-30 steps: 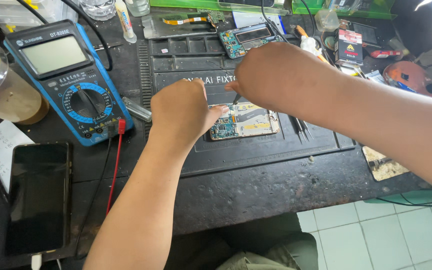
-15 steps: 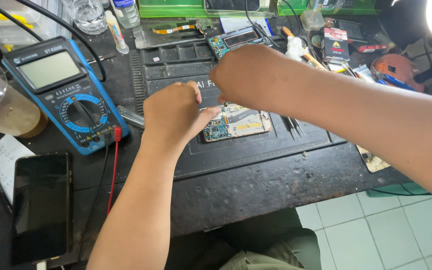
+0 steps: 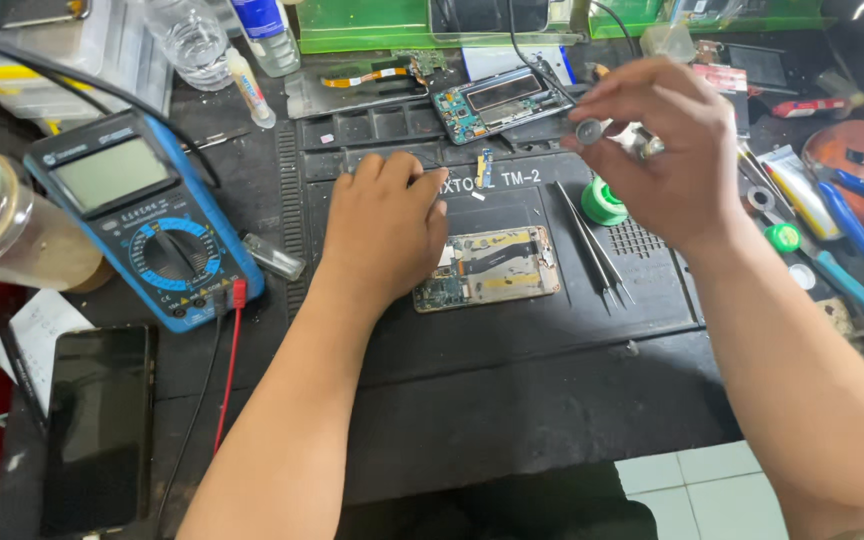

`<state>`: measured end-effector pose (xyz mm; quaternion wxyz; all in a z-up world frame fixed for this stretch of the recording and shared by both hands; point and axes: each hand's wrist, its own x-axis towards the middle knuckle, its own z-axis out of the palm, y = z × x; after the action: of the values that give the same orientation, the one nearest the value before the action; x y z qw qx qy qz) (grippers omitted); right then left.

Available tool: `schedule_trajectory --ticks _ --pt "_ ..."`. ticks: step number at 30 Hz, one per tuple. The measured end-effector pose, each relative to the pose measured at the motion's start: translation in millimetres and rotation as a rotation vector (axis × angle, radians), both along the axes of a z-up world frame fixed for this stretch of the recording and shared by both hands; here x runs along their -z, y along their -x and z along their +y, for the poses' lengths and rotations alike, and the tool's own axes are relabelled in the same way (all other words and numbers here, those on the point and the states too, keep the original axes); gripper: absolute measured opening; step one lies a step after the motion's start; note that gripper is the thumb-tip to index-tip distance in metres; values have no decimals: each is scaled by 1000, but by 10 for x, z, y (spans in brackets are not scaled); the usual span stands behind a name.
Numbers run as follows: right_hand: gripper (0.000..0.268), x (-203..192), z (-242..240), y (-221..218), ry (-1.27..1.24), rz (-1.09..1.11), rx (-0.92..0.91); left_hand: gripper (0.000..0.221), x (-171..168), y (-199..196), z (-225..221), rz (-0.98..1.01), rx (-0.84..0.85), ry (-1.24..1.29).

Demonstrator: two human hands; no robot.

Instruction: The person places a small circuit board into a smartphone chassis and uses a precision screwdriver to tighten screws on the board. The person repeatedly adjusts the board's position and secures it within the chassis.

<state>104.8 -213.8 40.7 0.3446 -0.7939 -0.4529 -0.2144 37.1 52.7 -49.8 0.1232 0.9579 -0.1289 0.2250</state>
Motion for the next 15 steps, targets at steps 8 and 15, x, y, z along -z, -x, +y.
schedule_trajectory --ticks 8,15 --pt "14 361 -203 102 12 -73 -30 38 -205 47 -96 21 8 -82" --pt "20 407 -173 113 8 -99 -62 36 -296 62 -122 70 3 -108"
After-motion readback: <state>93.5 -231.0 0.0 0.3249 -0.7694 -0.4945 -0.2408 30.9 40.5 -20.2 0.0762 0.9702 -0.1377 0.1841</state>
